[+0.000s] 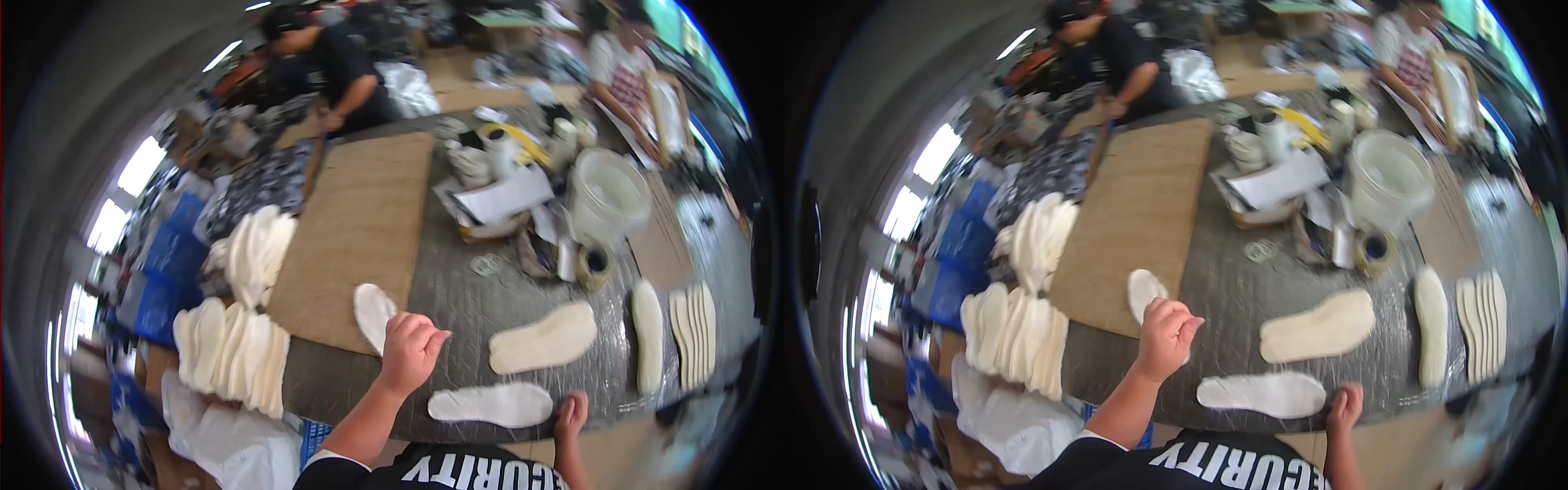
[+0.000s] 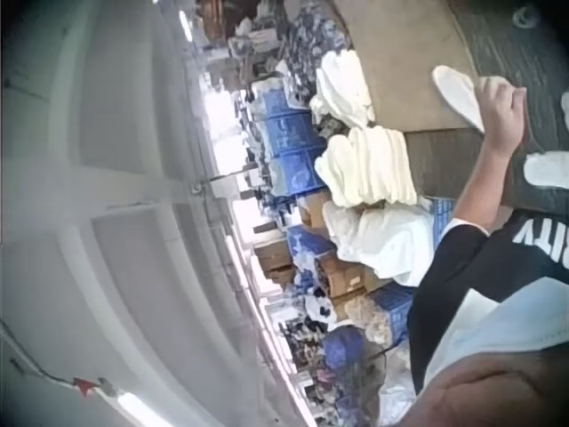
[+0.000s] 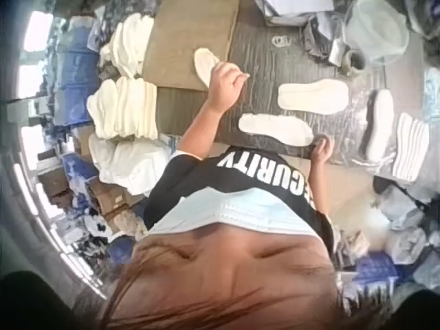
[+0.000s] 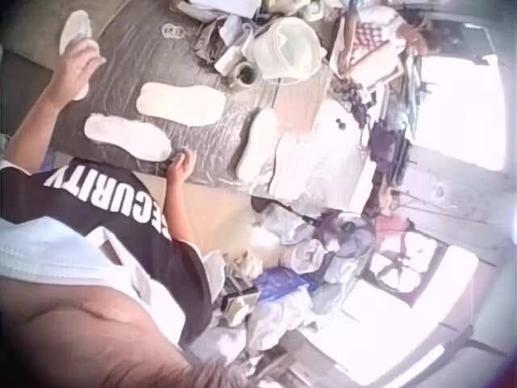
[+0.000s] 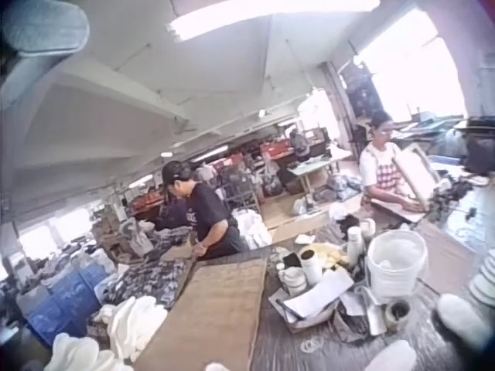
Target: Assembling foam padding onto shoe insole boards at a manufacturing work table.
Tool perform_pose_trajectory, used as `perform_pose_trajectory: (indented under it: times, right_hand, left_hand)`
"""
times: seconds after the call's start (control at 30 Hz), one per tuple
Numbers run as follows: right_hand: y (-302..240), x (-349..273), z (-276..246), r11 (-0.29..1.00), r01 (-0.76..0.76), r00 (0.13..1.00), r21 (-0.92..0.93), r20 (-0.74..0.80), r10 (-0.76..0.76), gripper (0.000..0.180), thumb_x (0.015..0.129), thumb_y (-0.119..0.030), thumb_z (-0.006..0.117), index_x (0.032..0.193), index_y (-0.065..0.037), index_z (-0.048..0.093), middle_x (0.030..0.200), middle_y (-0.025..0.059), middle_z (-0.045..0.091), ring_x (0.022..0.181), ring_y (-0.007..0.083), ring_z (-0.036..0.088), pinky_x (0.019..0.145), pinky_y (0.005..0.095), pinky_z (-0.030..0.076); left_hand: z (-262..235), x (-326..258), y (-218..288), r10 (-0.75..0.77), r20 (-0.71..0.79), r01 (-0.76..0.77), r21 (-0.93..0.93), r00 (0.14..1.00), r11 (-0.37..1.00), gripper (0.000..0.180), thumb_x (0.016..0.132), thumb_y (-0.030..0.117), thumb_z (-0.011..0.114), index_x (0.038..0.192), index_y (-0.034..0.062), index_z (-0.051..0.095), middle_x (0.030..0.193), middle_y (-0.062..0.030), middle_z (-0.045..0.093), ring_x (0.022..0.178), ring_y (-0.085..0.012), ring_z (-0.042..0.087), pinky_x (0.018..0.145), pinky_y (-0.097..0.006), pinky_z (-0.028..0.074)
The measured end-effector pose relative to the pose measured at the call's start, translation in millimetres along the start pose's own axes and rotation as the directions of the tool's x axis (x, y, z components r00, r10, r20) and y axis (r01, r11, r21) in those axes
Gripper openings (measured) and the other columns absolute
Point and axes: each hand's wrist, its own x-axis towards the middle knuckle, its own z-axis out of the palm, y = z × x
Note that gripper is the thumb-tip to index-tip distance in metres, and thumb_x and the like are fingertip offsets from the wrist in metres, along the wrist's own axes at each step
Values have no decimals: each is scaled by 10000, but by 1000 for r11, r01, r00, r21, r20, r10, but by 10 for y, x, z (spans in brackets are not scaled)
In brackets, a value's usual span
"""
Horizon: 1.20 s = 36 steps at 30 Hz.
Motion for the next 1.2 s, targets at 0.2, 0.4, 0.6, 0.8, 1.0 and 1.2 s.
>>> perform_pose_trajectory:
  times: [0.2, 0.4, 0.6, 0.8, 1.0, 1.2]
  right_hand:
    - [-575, 271, 201, 957, -277, 959, 84, -27, 281, 135, 792, -19, 538, 917, 1, 586, 875, 137, 552, 724, 259, 553, 643, 332, 469]
    - [-572, 223, 108, 952, -260, 957, 163, -84, 276, 133, 832, -68, 587, 945, 2, 587, 862, 85, 533, 579, 131, 521, 526, 262, 440]
    - [-653, 193, 102, 890, -310, 932, 335, -78, 354, 113, 854, -33, 583, 954, 20, 585, 857, 65, 535, 615, 102, 539, 556, 238, 494]
    - [-647, 473, 96, 871, -474, 874, 128, -53, 483, 83, 909, -88, 578, 929, -9, 590, 819, 40, 573, 690, 108, 574, 622, 267, 476]
    - [-684, 1462, 299, 950, -100, 994, -295, 2, 105, 118, 857, -82, 608, 968, -65, 645, 1009, 87, 637, 990, 250, 588, 853, 359, 461]
    - [-726, 2157, 575, 622, 169, 749, -764, 510, 423, 303, 954, -288, 466, 1164, -183, 658, 1194, 2, 634, 1158, 198, 548, 1052, 552, 284]
  left_hand:
    - [851, -347, 53, -77, 394, 93, -21, 916, 995, 248, 782, 134, 717, 987, 13, 643, 986, -121, 613, 950, -333, 543, 857, -422, 447]
    - [1792, -211, 423, 47, 626, -21, -49, 778, 999, 567, 729, 245, 788, 1170, -16, 544, 1215, -181, 531, 1115, -368, 472, 976, -427, 402]
    - [2207, -35, 615, -224, 686, 91, 225, 692, 970, 601, 671, 245, 832, 1145, 0, 557, 1159, -176, 580, 1104, -353, 517, 960, -432, 426]
    - [2324, 53, 596, -276, 738, 166, 222, 616, 961, 627, 590, 254, 881, 1082, 19, 571, 1088, -179, 614, 1084, -345, 558, 939, -433, 447]
    - [2310, 145, 609, -193, 737, 23, 235, 648, 972, 573, 589, 230, 882, 1019, 23, 565, 1076, -181, 611, 1072, -339, 568, 909, -454, 453]
    - [2383, 199, 482, -94, 724, -131, 248, 684, 960, 432, 662, 112, 792, 1009, 20, 551, 1053, -174, 604, 1041, -336, 575, 882, -498, 427]
